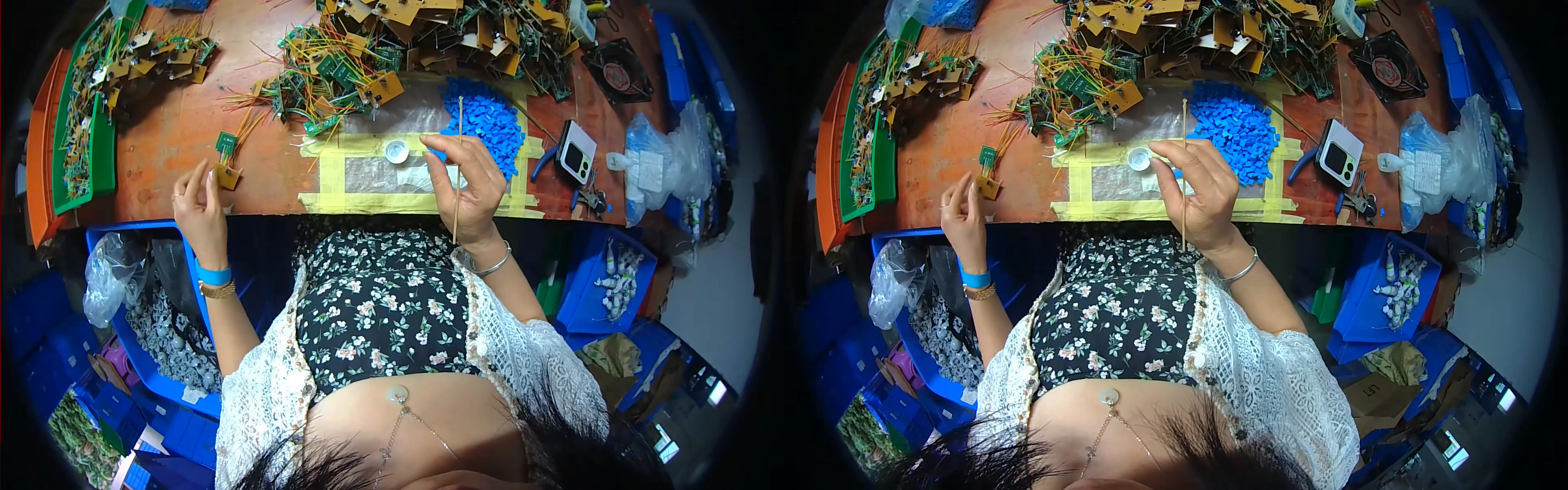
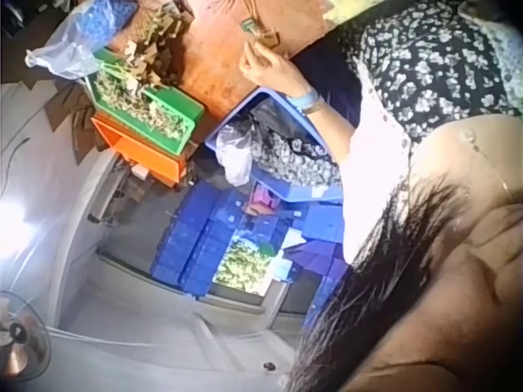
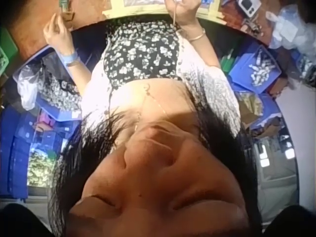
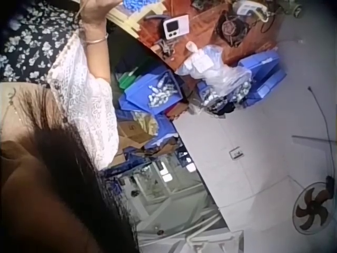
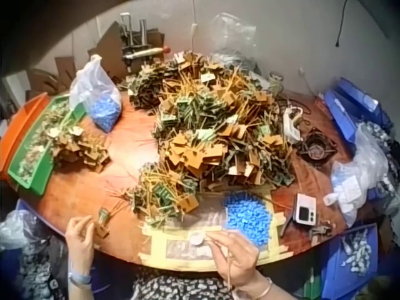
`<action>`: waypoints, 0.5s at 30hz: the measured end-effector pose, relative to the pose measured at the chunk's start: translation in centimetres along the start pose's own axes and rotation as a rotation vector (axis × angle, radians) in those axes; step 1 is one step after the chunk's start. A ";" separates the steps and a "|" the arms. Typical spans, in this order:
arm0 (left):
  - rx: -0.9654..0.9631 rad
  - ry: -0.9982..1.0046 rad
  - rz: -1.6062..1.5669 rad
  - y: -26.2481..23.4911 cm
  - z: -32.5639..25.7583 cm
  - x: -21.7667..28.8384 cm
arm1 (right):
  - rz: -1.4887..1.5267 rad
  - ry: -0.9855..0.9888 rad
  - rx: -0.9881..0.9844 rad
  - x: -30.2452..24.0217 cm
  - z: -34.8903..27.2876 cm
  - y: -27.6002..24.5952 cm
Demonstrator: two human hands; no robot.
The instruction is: Assembling small electronic components onto a circuit board at a factory workbench.
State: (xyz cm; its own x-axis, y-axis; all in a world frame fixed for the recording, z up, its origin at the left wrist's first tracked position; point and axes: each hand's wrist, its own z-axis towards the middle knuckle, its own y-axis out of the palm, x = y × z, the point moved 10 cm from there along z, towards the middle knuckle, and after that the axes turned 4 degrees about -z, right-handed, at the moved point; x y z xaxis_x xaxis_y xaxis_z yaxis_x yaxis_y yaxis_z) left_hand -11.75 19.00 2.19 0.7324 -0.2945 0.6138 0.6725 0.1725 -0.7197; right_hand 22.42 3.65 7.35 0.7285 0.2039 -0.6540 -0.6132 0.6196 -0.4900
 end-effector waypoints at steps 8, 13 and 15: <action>-0.032 0.643 0.064 8.0 -1.0 20.1 | -0.022 -0.053 0.026 -0.8 -0.1 -0.2; -0.102 0.667 0.166 11.9 0.4 20.8 | -0.048 -0.046 0.029 -0.7 -0.7 -1.1; -0.104 0.679 0.039 10.9 0.5 21.0 | -0.057 0.005 0.015 0.1 -1.1 -1.1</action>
State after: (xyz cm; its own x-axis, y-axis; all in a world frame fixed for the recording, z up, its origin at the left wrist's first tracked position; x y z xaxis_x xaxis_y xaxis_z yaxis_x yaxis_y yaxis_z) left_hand 11.01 15.17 7.39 0.5042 -0.8195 0.2722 0.6088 0.1138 -0.7851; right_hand 22.80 2.16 7.15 0.7609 0.1642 -0.6278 -0.5658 0.6414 -0.5180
